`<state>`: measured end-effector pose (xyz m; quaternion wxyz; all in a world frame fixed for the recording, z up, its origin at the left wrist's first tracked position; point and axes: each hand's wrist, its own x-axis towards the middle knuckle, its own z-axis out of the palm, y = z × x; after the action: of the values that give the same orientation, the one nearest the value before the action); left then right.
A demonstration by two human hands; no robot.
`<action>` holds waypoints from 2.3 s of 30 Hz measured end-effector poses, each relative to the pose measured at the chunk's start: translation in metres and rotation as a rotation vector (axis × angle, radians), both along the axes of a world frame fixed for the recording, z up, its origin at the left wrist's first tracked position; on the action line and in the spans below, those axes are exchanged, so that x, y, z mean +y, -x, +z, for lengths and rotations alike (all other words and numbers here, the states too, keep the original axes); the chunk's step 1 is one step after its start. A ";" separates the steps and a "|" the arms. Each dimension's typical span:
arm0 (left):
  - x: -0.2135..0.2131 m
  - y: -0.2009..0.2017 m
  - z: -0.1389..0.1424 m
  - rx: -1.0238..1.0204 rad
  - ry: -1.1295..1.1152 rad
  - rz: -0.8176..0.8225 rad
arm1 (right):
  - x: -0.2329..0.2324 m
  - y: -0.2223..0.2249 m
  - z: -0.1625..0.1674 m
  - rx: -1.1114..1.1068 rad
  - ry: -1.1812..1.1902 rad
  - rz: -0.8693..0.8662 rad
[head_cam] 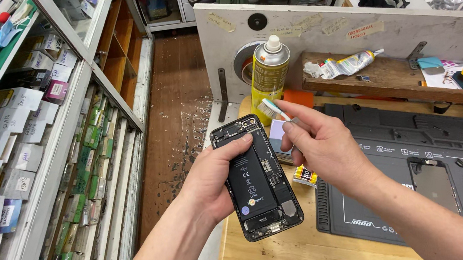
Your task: The person removes a protective film from a phone screen assembly, places it aside, and then cleans the interior of the phone chassis using a toothbrush and tweezers. The person handles the screen, chassis, and small internal components during the process.
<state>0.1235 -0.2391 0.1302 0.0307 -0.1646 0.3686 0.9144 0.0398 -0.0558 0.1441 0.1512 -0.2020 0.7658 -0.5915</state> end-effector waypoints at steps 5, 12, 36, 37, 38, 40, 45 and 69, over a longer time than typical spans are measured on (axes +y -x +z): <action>0.002 0.000 0.001 -0.008 -0.009 -0.005 | -0.003 -0.005 0.003 -0.026 -0.008 -0.004; 0.004 0.001 0.003 -0.069 -0.019 0.010 | -0.004 -0.006 0.003 -0.048 0.025 0.011; 0.001 0.000 -0.016 -0.100 0.115 0.077 | 0.013 0.002 0.027 0.680 -0.450 0.071; 0.001 0.000 -0.014 -0.111 0.114 0.081 | 0.015 0.004 0.029 0.569 -0.561 0.005; 0.000 -0.001 -0.012 -0.124 0.119 0.086 | 0.016 0.005 0.030 0.524 -0.500 0.010; 0.001 0.002 -0.007 -0.089 0.145 0.091 | 0.012 0.005 0.028 0.437 -0.380 0.039; -0.003 0.007 0.006 -0.068 0.166 0.131 | 0.009 0.020 0.033 0.648 -0.471 -0.004; -0.022 0.013 0.008 -0.130 0.015 0.029 | -0.053 0.067 0.080 0.732 -1.011 -0.168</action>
<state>0.1100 -0.2615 0.1383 0.0401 -0.2292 0.3702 0.8993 -0.0276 -0.1084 0.2246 -0.0910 -0.2340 0.9662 -0.0587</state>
